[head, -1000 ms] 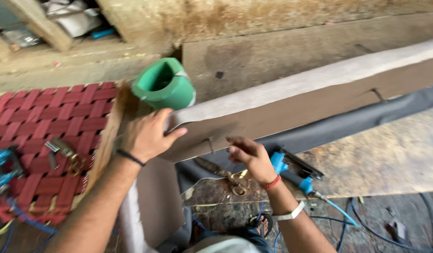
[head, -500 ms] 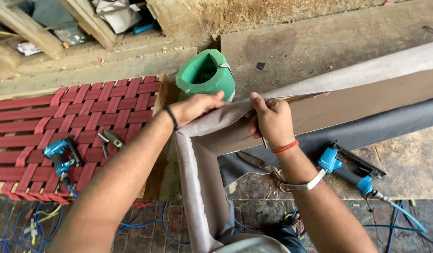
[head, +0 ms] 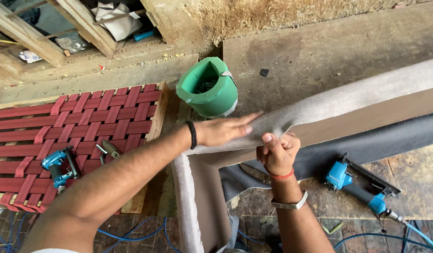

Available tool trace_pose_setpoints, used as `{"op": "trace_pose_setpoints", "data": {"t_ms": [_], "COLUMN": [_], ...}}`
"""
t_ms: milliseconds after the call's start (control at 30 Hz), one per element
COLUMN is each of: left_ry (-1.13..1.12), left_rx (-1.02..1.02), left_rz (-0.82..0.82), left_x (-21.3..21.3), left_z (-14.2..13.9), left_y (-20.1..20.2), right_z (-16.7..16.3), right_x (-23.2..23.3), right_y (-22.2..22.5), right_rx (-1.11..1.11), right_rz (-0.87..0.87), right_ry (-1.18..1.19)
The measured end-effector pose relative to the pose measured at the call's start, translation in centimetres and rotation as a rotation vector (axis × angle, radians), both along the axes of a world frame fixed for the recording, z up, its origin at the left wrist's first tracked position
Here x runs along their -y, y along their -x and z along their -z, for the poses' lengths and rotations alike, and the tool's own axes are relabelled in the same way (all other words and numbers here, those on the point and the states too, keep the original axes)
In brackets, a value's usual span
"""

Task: The person aligns a strip of fabric over the foam-padded edge of a wooden furniture frame and staples it in place using a pneumatic nail gun. They fold the fabric around a corner, pull it taut along the rail, and cut the fabric with scissors as they work around the frame.

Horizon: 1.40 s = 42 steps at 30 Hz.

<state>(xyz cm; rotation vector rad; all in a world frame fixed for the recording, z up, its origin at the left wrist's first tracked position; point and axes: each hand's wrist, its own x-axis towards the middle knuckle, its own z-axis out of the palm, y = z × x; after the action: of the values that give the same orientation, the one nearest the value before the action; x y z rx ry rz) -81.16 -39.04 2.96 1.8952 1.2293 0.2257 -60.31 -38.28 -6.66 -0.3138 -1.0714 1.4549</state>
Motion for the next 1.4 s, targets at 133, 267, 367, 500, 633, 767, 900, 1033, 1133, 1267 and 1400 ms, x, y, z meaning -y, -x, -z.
{"op": "trace_pose_setpoints", "data": {"t_ms": [133, 267, 367, 500, 633, 767, 900, 1033, 1133, 1267, 1400], "left_ry": [-0.182, -0.184, -0.292, -0.362, -0.389, -0.404, -0.393, -0.414, -0.391, -0.379, -0.399], "left_rx": [-0.083, -0.319, -0.332, -0.435, -0.512, -0.564, -0.539, -0.540, -0.536, -0.526, -0.516], "left_rz": [0.010, -0.093, -0.111, -0.219, -0.241, -0.244, -0.246, -0.257, -0.273, -0.275, -0.248], "left_x": [1.4, 1.7, 1.6, 1.9, 2.4, 3.3, 3.5, 3.1, 2.8, 2.3, 2.1], "left_z": [-1.7, -2.5, -2.3, -2.1, -2.6, -3.1, -3.2, -3.4, -3.3, -3.0, -2.7], "left_y": [-1.9, -3.0, -3.5, -4.4, -5.2, -6.1, -7.0, -7.3, -7.0, -6.6, -6.5], "right_z": [0.6, 1.5, 2.6, 4.3, 6.4, 8.9, 10.9, 10.6, 9.4, 8.2, 4.4], "right_x": [0.3, 1.6, 1.7, 0.0, -0.8, 0.1, 1.1, 0.1, -0.4, 2.6, 8.8], "right_y": [-0.9, -1.4, -0.6, -0.3, -5.9, -16.6, -22.1, -22.8, -21.6, -18.6, -15.0], "right_rx": [0.069, 0.126, 0.102, 0.148, 0.714, 1.533, 2.005, 2.047, 1.805, 1.567, 1.002], "right_rz": [-0.034, -0.031, -0.070, -0.172, 0.031, 0.726, 0.444, 0.309, 0.087, 0.085, 0.143], "right_ry": [-0.037, 0.075, 0.180, 0.232, 0.113, -0.034, 0.168, 0.246, 0.187, 0.386, 0.347]}}
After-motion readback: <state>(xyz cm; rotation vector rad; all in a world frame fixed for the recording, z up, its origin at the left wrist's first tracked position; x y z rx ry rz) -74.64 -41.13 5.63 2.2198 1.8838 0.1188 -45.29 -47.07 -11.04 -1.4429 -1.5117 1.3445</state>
